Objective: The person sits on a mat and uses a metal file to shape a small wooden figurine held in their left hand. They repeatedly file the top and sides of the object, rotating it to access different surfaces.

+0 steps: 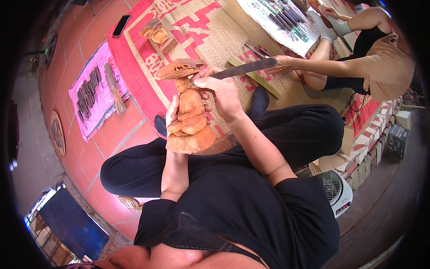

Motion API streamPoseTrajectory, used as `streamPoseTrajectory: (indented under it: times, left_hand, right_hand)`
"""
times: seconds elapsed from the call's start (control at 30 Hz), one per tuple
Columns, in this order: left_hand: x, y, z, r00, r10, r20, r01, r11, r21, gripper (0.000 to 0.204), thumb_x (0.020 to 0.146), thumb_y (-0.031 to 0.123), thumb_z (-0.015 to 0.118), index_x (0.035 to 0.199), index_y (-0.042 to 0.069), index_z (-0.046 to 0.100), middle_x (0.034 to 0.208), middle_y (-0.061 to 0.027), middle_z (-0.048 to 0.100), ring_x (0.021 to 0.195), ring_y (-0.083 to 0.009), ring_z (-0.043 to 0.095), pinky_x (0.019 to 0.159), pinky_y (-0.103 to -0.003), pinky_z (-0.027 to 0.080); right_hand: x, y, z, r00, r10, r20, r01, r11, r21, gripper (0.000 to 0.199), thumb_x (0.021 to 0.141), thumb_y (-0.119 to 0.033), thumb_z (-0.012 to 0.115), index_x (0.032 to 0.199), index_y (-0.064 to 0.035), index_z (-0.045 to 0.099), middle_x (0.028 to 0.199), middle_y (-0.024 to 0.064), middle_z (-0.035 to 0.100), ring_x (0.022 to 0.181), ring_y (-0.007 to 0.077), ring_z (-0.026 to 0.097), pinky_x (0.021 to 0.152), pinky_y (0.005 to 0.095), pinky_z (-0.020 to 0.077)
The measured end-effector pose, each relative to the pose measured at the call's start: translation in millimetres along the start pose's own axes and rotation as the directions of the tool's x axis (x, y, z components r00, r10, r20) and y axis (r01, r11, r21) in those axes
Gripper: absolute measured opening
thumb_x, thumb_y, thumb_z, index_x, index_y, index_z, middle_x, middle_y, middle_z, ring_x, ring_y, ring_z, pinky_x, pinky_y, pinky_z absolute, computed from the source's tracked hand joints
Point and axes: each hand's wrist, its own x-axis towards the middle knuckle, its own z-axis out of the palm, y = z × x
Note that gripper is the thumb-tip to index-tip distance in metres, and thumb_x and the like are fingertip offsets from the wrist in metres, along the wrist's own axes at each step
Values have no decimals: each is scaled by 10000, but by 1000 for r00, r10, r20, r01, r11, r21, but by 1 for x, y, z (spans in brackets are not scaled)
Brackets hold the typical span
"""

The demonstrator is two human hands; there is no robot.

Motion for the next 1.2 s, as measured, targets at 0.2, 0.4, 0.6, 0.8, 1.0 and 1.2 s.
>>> streamPoseTrajectory:
  times: [0.2,0.4,0.6,0.8,1.0,1.2]
  left_hand:
    - [0,2,4,999,25,22,-25,999,28,582,961,468,391,1291,-11,414,1091,-187,558,912,-307,632,727,-394,568]
    - [3,1,2,1000,9,0,-9,999,43,604,967,489,357,1312,-7,378,1124,-211,514,925,-321,622,648,-441,603]
    - [0,0,9,998,54,-19,-53,996,65,579,959,459,405,1297,-11,427,1055,-165,588,919,-296,622,762,-357,546]
    - [-1,1,8,999,14,-38,-11,997,79,584,968,464,371,1313,-6,404,1134,-191,539,917,-309,620,647,-413,597]
    - [0,3,3,998,23,-55,-19,997,75,591,965,466,380,1319,-6,405,1134,-193,542,936,-314,615,665,-402,593]
    - [3,4,3,997,2,-79,5,996,86,584,953,473,414,1304,6,428,1117,-185,569,932,-317,619,700,-397,576]
  right_hand:
    - [-2,-2,8,999,-36,-14,36,999,-5,90,788,-64,647,821,-5,587,735,49,561,575,76,477,419,211,360]
    - [-1,0,3,1000,-18,-25,19,999,29,102,788,-69,660,823,-8,586,688,37,541,564,77,463,427,208,361]
    - [-3,-5,10,1000,11,-7,-11,1000,4,96,790,-70,653,808,-7,583,679,50,558,553,88,472,444,213,372]
    - [-3,-6,6,999,-18,-49,19,999,36,107,780,-73,671,813,-6,594,689,39,558,557,88,465,492,220,395]
    - [-1,1,5,1000,-8,-9,7,997,-72,98,767,-66,668,808,-5,604,738,55,584,571,92,472,504,220,396]
    - [1,0,-1,999,-36,-1,36,999,-6,113,755,-68,691,828,-10,628,777,37,571,602,86,472,523,230,403]
